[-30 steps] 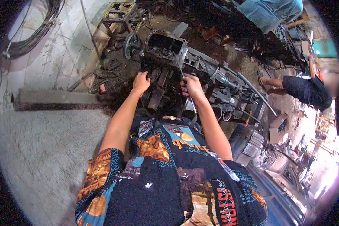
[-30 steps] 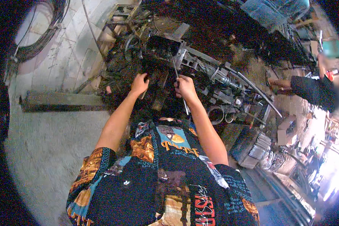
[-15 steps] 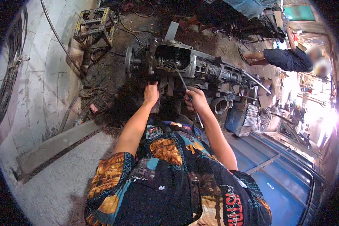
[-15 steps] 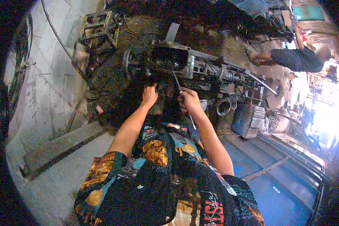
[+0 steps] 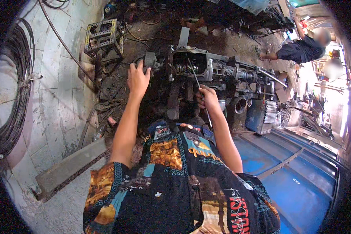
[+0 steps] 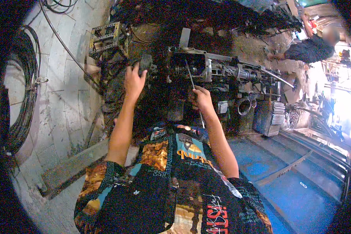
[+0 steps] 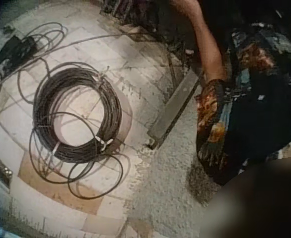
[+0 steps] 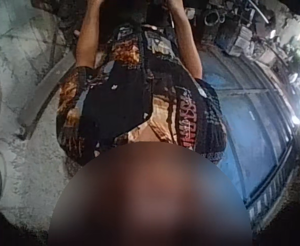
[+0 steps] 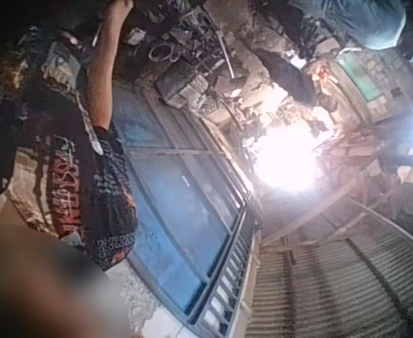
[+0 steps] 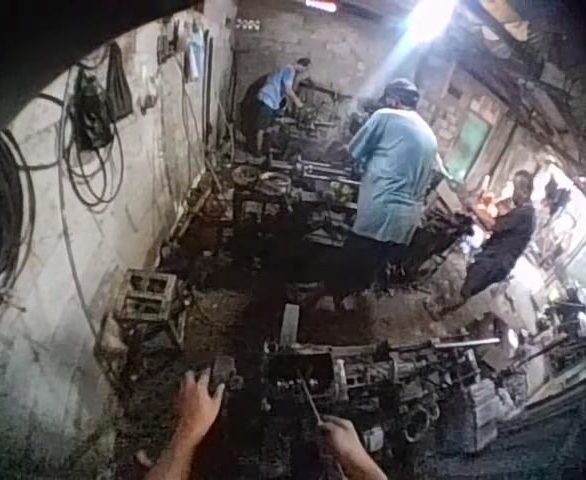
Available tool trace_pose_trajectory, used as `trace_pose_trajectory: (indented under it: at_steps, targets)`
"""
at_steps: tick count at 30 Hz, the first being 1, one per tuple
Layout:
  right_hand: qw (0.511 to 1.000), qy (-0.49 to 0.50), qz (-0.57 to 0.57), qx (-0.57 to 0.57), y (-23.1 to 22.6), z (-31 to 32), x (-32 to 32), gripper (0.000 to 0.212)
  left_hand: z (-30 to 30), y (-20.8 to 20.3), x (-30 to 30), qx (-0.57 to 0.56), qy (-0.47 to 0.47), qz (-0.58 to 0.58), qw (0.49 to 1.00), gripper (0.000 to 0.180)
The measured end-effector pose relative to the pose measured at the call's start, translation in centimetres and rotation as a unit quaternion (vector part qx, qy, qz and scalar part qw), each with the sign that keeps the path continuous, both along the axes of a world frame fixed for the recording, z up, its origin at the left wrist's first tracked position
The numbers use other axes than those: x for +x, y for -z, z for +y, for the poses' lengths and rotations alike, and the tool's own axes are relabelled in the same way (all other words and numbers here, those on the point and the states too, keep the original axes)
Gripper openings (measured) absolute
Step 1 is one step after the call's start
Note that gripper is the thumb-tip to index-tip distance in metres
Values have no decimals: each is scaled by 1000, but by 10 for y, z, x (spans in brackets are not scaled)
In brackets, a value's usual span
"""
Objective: Using a manual bending machine to shape a metal pipe or rod.
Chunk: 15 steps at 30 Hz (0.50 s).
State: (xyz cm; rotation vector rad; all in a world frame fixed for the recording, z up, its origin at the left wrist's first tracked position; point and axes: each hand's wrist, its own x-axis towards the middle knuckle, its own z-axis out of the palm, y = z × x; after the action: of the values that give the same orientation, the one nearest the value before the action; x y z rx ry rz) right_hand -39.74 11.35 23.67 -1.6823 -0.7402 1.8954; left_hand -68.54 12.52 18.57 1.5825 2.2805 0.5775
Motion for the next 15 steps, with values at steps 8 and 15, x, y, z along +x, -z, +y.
trace_pose_trajectory:
  at_steps: [8, 15]
  targets:
    - [994, 58, -85, 29, 21, -17, -1, 39, 21, 19, 14, -129, 15, -23, 991, 64]
    - [993, 9, -102, 64, 79, 21, 4, 30, 42, 47, 3, -148, -65, -19, 987, 53]
